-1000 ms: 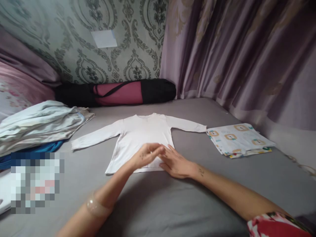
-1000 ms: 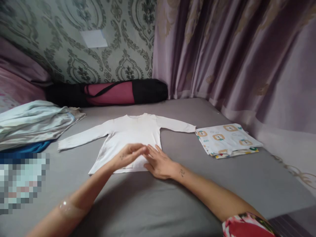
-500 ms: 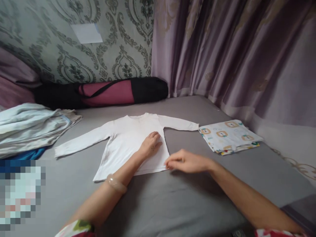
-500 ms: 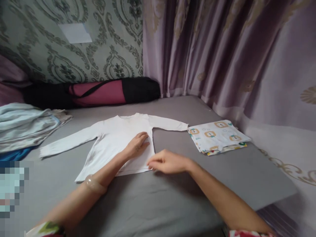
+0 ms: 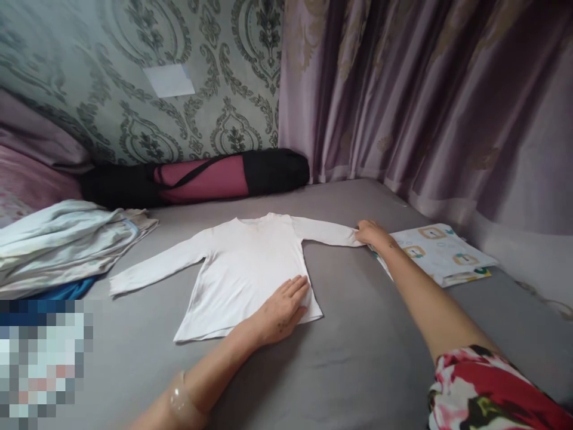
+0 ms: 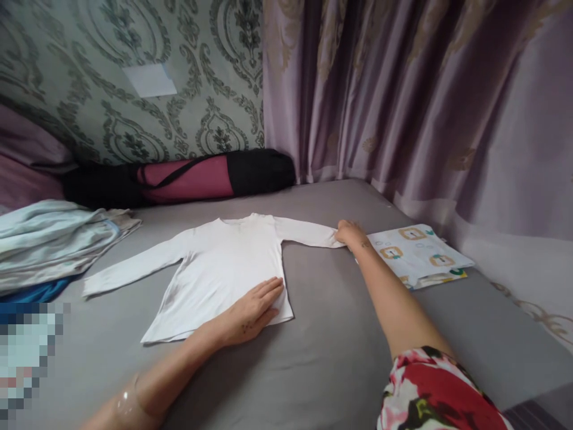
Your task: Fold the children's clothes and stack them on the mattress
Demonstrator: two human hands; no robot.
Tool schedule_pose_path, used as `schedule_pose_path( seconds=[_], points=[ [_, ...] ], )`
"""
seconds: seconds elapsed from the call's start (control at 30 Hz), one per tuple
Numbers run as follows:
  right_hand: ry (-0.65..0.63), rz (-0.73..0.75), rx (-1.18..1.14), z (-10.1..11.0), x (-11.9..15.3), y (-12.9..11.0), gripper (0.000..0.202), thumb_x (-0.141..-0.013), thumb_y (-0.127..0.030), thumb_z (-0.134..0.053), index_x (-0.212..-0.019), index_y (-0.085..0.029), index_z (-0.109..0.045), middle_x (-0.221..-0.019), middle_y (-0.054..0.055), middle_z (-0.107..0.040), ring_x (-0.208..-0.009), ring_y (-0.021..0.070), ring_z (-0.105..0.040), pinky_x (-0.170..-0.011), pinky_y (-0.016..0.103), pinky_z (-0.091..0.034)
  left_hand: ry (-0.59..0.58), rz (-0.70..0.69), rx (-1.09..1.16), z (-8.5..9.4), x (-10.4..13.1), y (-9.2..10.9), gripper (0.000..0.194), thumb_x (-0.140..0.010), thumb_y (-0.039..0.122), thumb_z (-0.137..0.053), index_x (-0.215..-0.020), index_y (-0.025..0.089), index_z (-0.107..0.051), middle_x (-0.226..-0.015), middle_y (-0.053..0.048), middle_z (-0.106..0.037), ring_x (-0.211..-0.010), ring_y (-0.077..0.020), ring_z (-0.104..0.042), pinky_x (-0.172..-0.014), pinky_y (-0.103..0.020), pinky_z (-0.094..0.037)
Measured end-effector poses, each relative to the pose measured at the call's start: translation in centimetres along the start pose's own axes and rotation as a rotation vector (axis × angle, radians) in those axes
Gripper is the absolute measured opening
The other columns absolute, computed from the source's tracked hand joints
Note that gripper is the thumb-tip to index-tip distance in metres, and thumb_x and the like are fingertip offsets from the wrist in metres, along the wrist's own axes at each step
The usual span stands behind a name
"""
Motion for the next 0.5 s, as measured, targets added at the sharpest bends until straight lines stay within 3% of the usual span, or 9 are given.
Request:
schedule_pose_path(
  seconds=[0.1,0.2,0.27,0.4,0.5],
  points=[
    [-0.203,-0.061,0.147,-0.6,-2.0,0.8,0.017,-0.071,-0.021,-0.076,-0.083,-0.012,-0.069,-0.078,0.009,-0.068,-0.07,0.0195,-0.064,-0.063,0.031,-0.051,-0.01,-0.056,0.12,1.7,-0.5,-0.2,0.039,-0.094,0.027,-0.044,-0.129,0.014,-0.055,-0.141,-0.015,-0.052,-0.132,-0.025,-0.047,-0.11,-0.037,-0.04],
    [-0.354,-0.086,0.217,-0.4,-3.3,1.2,0.006,-0.064,-0.016,-0.072,-0.064,-0.015,-0.066,-0.052,0.002,-0.058,-0.052,0.0154,-0.056,-0.05,0.026,-0.042,0.015,0.033,0.287,3.3,-2.3,-2.1,0.031,-0.095,0.028,-0.042,-0.109,0.018,-0.067,-0.112,-0.009,-0.07,-0.097,-0.0187,-0.067,-0.086,-0.028,-0.053],
    [-0.292,-0.082,0.039,0.2,-3.5,1.2,0.005,-0.066,-0.018,-0.068,-0.064,-0.015,-0.066,-0.051,0.0,-0.057,-0.05,0.0129,-0.053,-0.047,0.023,-0.038,0.116,0.147,0.313,4.0,-4.2,-4.2,0.031,-0.093,0.027,-0.042,-0.106,0.016,-0.067,-0.107,-0.009,-0.071,-0.086,-0.0176,-0.067,-0.076,-0.028,-0.054],
    [-0.094,-0.135,-0.514,0.9,-2.9,0.8,0.016,-0.067,-0.027,-0.068,-0.076,-0.014,-0.068,-0.059,-0.001,-0.06,-0.053,0.0102,-0.051,-0.047,0.02,-0.037,0.377,0.297,0.161,4.6,-8.7,-9.3,0.034,-0.089,0.019,-0.042,-0.115,0.014,-0.063,-0.114,-0.012,-0.068,-0.099,-0.0218,-0.065,-0.09,-0.038,-0.052],
    [0.021,-0.136,-0.747,0.4,-2.7,0.1,0.029,-0.066,-0.033,-0.07,-0.088,-0.013,-0.07,-0.063,-0.003,-0.06,-0.054,0.0098,-0.051,-0.049,0.02,-0.039,0.389,0.277,0.071,4.1,-11.9,-12.2,0.041,-0.085,0.013,-0.042,-0.124,0.013,-0.057,-0.127,-0.014,-0.061,-0.117,-0.0231,-0.057,-0.102,-0.041,-0.046]
  ],
)
Point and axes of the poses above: each hand's wrist, its own x-axis away from the middle knuckle, its own z-axis out of the back of the hand, y = z × x, the point moved 1 cm from there along -x, towards the middle knuckle
